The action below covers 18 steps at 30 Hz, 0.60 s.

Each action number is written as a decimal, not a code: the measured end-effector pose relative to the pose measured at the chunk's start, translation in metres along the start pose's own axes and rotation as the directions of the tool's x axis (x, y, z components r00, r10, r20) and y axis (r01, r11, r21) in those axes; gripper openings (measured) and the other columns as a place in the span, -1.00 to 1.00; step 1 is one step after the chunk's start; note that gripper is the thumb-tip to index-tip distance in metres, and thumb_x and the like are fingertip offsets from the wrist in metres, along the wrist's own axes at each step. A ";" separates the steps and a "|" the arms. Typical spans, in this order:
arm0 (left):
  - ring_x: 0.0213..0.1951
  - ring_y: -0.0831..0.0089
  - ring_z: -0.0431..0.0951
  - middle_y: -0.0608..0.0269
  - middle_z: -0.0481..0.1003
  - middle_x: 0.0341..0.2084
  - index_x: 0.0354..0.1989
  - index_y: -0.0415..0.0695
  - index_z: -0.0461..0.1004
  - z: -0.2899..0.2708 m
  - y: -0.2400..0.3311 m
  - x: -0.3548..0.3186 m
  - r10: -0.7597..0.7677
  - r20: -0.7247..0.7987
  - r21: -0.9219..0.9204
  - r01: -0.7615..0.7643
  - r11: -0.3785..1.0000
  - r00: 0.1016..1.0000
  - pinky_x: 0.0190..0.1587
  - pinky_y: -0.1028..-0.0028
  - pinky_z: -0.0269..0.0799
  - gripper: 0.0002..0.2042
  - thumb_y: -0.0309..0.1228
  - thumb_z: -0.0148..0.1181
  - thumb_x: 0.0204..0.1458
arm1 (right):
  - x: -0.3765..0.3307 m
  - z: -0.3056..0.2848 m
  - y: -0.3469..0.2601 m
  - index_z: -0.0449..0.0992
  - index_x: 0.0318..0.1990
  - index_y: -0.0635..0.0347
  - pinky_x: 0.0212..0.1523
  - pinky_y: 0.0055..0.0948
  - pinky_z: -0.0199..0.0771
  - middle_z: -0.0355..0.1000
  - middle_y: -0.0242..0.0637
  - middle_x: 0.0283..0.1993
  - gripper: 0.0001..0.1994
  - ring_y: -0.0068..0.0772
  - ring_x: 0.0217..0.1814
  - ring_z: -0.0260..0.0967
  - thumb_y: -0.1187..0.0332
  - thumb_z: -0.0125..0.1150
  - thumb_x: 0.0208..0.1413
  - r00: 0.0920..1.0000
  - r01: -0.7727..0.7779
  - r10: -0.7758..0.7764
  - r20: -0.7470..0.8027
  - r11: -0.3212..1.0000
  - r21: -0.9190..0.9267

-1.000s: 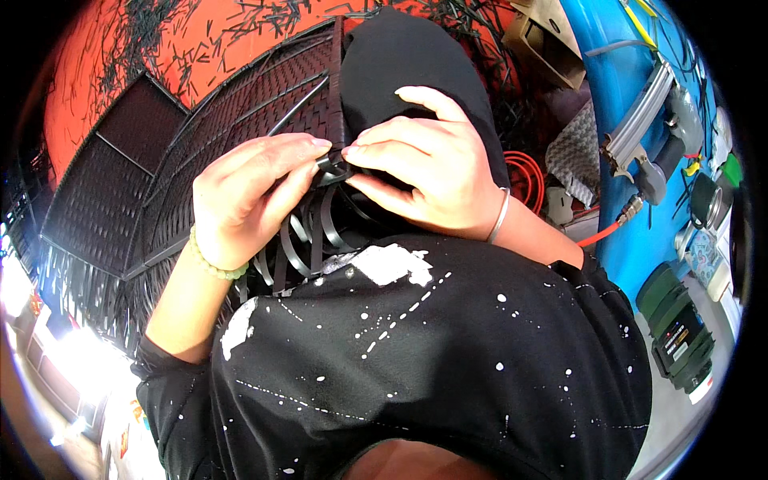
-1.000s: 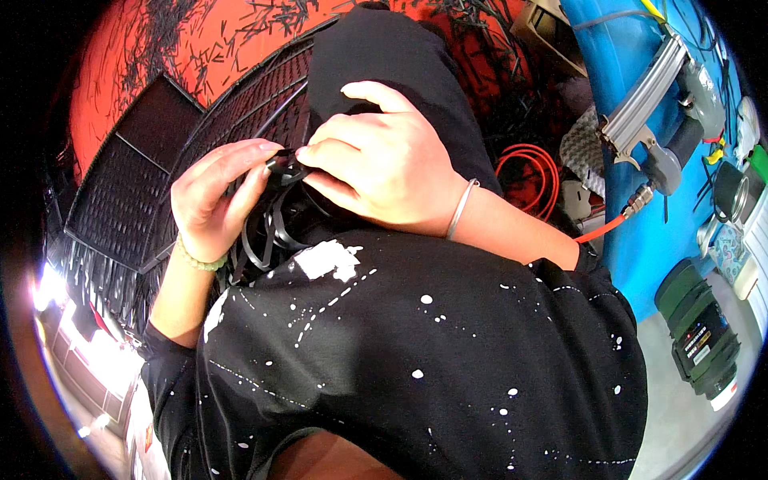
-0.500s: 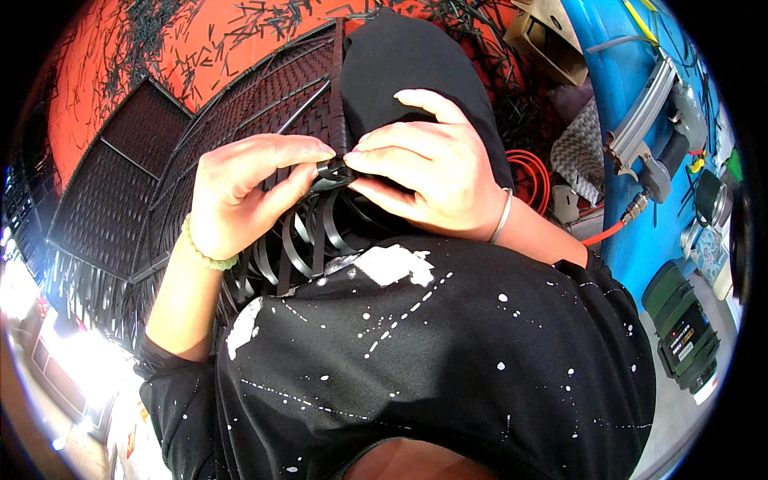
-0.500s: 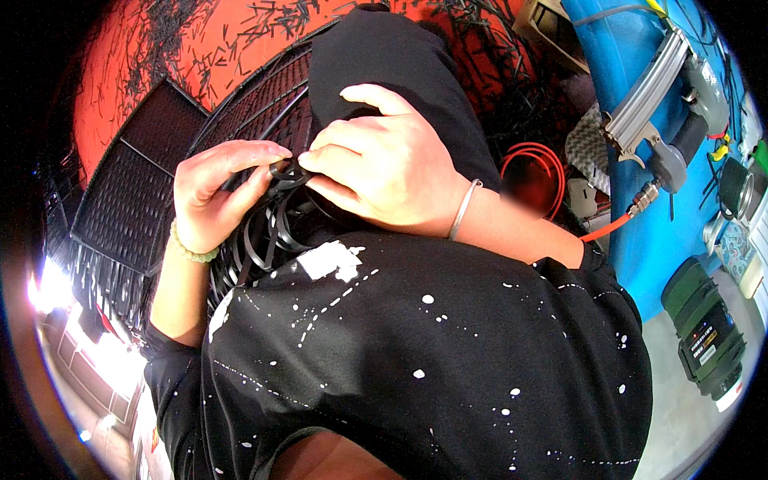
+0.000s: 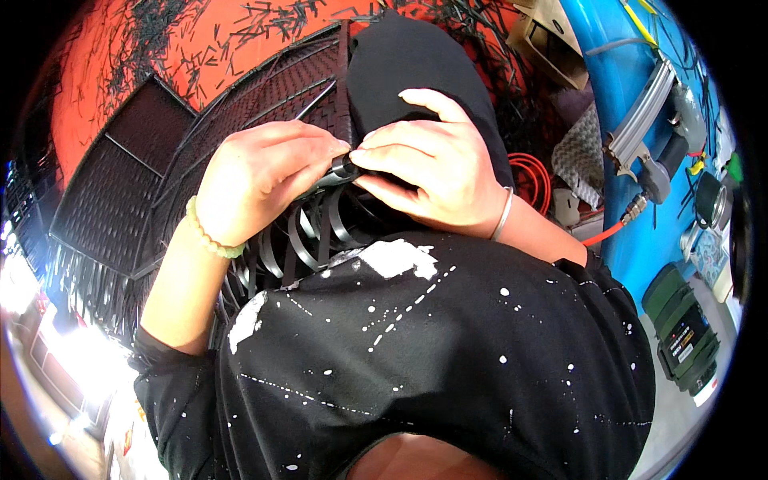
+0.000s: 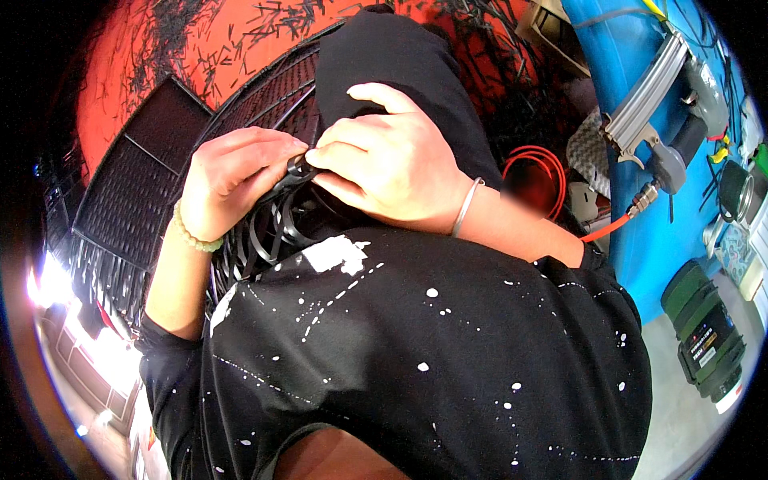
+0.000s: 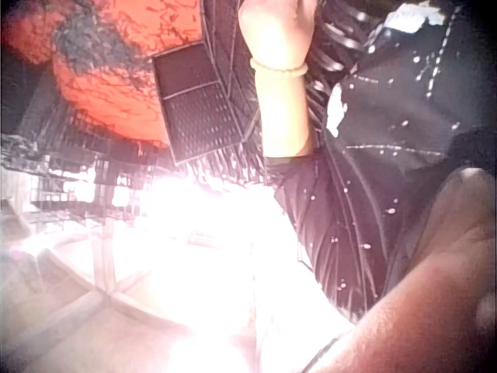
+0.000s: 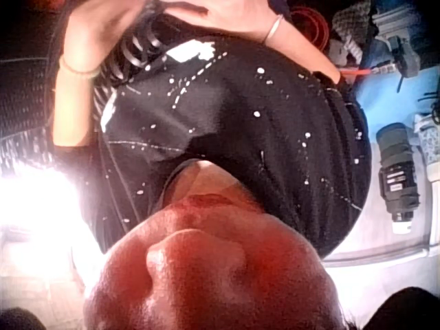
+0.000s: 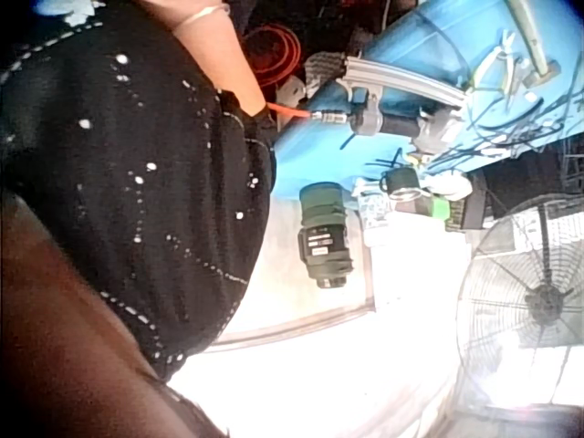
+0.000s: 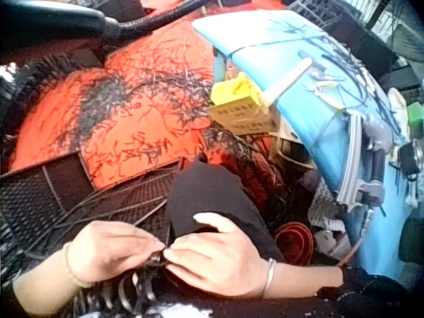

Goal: The person weaves black plastic strips into a grid-like mat while seated on the floor. They thread the strips through the existing weave, adjust the alignment, and use pliers to secure the ends.

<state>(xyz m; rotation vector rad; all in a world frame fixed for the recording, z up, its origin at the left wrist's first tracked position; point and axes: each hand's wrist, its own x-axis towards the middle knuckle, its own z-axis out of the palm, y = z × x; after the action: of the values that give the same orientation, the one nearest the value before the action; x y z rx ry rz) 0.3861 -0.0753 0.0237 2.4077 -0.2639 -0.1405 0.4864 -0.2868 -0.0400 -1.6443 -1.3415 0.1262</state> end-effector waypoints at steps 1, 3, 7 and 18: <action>-0.23 0.21 0.66 0.07 0.62 -0.29 -0.20 -0.27 0.61 0.001 -0.001 -0.001 0.005 0.002 0.020 -0.005 1.000 1.000 -0.16 0.37 0.60 -0.79 -0.66 0.32 -0.06 | -0.001 -0.001 0.000 0.63 -0.25 0.06 0.24 -0.15 0.35 0.60 -0.45 -0.24 -0.76 -0.51 -0.21 0.58 0.35 0.52 -0.11 1.000 -0.004 0.004 -0.002 1.000 0.003; -0.23 0.21 0.66 0.07 0.62 -0.29 -0.20 -0.27 0.61 -0.004 0.007 -0.001 0.013 -0.042 0.074 -0.010 0.997 0.999 -0.17 0.38 0.60 -0.78 -0.64 0.34 -0.07 | 0.000 -0.001 0.001 0.63 -0.26 0.06 0.24 -0.16 0.35 0.60 -0.45 -0.24 -0.76 -0.51 -0.21 0.58 0.35 0.52 -0.12 1.000 -0.004 0.004 -0.004 1.000 0.006; -0.23 0.22 0.66 0.10 0.62 -0.29 -0.21 -0.24 0.62 -0.004 0.008 -0.006 0.058 -0.063 0.112 -0.051 0.992 0.996 -0.17 0.38 0.61 -0.78 -0.61 0.36 -0.08 | -0.001 0.000 0.000 0.63 -0.27 0.06 0.24 -0.16 0.35 0.60 -0.46 -0.24 -0.76 -0.51 -0.22 0.58 0.34 0.52 -0.12 1.000 -0.006 0.006 -0.001 1.000 0.003; -0.27 0.21 0.65 0.12 0.61 -0.35 -0.23 -0.24 0.60 -0.008 0.006 0.009 0.105 0.056 0.159 -0.112 0.981 0.993 -0.21 0.37 0.61 -0.79 -0.60 0.36 -0.09 | -0.002 0.001 -0.002 0.60 -0.32 0.04 0.24 -0.19 0.33 0.56 -0.47 -0.30 -0.83 -0.47 -0.30 0.55 0.32 0.44 -0.09 1.000 0.009 -0.009 -0.028 1.000 0.003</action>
<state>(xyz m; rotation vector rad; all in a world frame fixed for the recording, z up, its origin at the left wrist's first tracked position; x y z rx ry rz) 0.3949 -0.0768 0.0330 2.5464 -0.4435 -0.1310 0.4838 -0.2882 -0.0406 -1.6315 -1.3267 0.1002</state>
